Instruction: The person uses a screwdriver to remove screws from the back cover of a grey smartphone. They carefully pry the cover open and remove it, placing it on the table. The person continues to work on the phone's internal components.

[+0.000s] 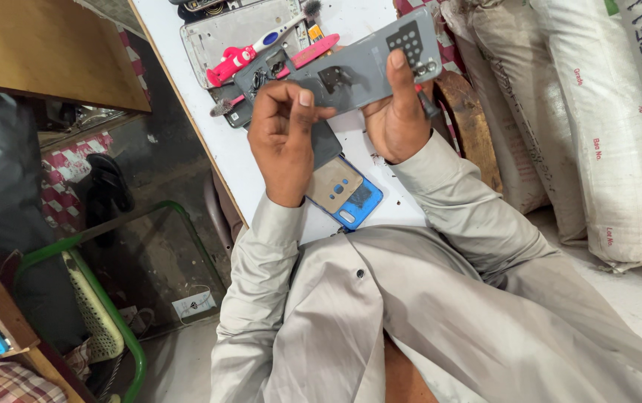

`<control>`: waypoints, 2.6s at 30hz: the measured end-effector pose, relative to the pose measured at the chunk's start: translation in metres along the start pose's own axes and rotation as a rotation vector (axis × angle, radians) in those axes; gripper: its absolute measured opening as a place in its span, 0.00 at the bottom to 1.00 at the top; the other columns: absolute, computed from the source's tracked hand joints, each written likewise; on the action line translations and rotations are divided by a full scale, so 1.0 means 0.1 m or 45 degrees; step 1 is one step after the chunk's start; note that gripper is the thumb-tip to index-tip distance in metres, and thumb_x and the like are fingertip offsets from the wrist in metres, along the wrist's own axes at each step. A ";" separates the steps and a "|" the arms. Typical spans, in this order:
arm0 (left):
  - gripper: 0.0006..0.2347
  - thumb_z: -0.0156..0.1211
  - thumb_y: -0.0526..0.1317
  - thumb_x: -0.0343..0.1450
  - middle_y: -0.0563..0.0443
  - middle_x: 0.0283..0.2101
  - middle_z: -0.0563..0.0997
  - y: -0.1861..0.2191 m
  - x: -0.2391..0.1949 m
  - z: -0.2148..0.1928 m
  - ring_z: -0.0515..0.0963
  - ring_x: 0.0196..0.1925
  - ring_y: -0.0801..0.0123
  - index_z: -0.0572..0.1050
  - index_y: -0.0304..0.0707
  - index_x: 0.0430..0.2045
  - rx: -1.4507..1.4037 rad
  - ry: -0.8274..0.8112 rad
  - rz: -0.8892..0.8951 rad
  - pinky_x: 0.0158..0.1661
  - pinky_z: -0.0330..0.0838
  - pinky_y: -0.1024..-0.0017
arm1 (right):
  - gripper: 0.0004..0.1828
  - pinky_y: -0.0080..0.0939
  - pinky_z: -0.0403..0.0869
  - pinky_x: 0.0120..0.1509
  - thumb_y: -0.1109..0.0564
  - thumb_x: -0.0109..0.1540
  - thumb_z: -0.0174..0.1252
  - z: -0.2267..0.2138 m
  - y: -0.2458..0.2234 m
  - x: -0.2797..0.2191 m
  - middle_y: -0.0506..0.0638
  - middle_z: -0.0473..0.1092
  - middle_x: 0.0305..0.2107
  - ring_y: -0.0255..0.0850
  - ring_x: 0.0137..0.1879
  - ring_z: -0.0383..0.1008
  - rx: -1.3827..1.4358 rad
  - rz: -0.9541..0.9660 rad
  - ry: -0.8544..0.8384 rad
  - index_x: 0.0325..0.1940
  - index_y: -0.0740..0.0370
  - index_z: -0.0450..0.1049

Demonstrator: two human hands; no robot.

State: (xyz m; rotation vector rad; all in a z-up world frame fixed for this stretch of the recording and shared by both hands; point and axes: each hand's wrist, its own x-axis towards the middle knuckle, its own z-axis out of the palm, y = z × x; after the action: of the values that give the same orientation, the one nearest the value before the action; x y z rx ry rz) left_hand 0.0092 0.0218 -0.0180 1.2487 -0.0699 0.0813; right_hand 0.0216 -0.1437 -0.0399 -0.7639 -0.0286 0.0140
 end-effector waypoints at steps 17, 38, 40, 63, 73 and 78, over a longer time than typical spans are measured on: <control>0.07 0.63 0.36 0.77 0.51 0.30 0.78 0.24 0.01 0.15 0.76 0.30 0.77 0.74 0.31 0.33 0.837 0.045 0.190 0.33 0.71 0.78 | 0.35 0.41 0.76 0.65 0.35 0.76 0.46 0.24 -0.18 -0.21 0.60 0.71 0.61 0.43 0.60 0.76 -0.970 -0.385 -0.274 0.62 0.73 0.69; 0.07 0.53 0.35 0.81 0.47 0.45 0.76 0.09 0.03 0.00 0.78 0.45 0.71 0.67 0.30 0.35 -0.006 -0.268 0.197 0.52 0.76 0.73 | 0.27 0.50 0.73 0.68 0.36 0.71 0.56 -0.18 -0.07 0.13 0.53 0.74 0.51 0.43 0.58 0.76 0.222 -0.013 0.055 0.59 0.63 0.69; 0.07 0.54 0.33 0.81 0.46 0.46 0.77 0.09 0.05 -0.05 0.79 0.46 0.70 0.66 0.31 0.33 -0.046 -0.222 0.202 0.53 0.77 0.72 | 0.25 0.46 0.72 0.69 0.38 0.71 0.56 -0.17 -0.07 0.16 0.49 0.73 0.52 0.40 0.60 0.75 0.273 -0.038 0.081 0.60 0.61 0.69; 0.16 0.58 0.43 0.77 0.48 0.51 0.83 0.23 0.04 -0.09 0.83 0.49 0.66 0.74 0.33 0.57 0.560 -0.037 0.226 0.52 0.77 0.70 | 0.24 0.41 0.75 0.56 0.46 0.68 0.66 0.11 -0.05 0.03 0.48 0.71 0.46 0.36 0.51 0.73 -0.141 -0.168 0.024 0.59 0.64 0.69; 0.24 0.52 0.39 0.75 0.50 0.65 0.68 0.09 0.02 -0.09 0.72 0.62 0.68 0.59 0.39 0.68 -0.277 -0.512 -0.441 0.57 0.74 0.64 | 0.24 0.33 0.72 0.54 0.45 0.67 0.65 0.19 -0.12 0.11 0.48 0.73 0.43 0.32 0.47 0.71 -1.075 -0.557 0.129 0.57 0.65 0.71; 0.21 0.49 0.36 0.79 0.44 0.70 0.68 0.00 0.08 -0.12 0.68 0.69 0.66 0.62 0.31 0.70 0.123 -0.415 0.066 0.67 0.61 0.70 | 0.32 0.36 0.71 0.62 0.48 0.69 0.59 0.10 0.05 0.07 0.53 0.67 0.54 0.34 0.57 0.71 -1.079 -0.779 0.024 0.71 0.67 0.58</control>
State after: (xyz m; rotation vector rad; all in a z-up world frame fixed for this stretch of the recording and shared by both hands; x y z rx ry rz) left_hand 0.0169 0.0334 -0.0207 1.3476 -0.3841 -0.0759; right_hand 0.0285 -0.1327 -0.0357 -1.5744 -0.2612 -0.6216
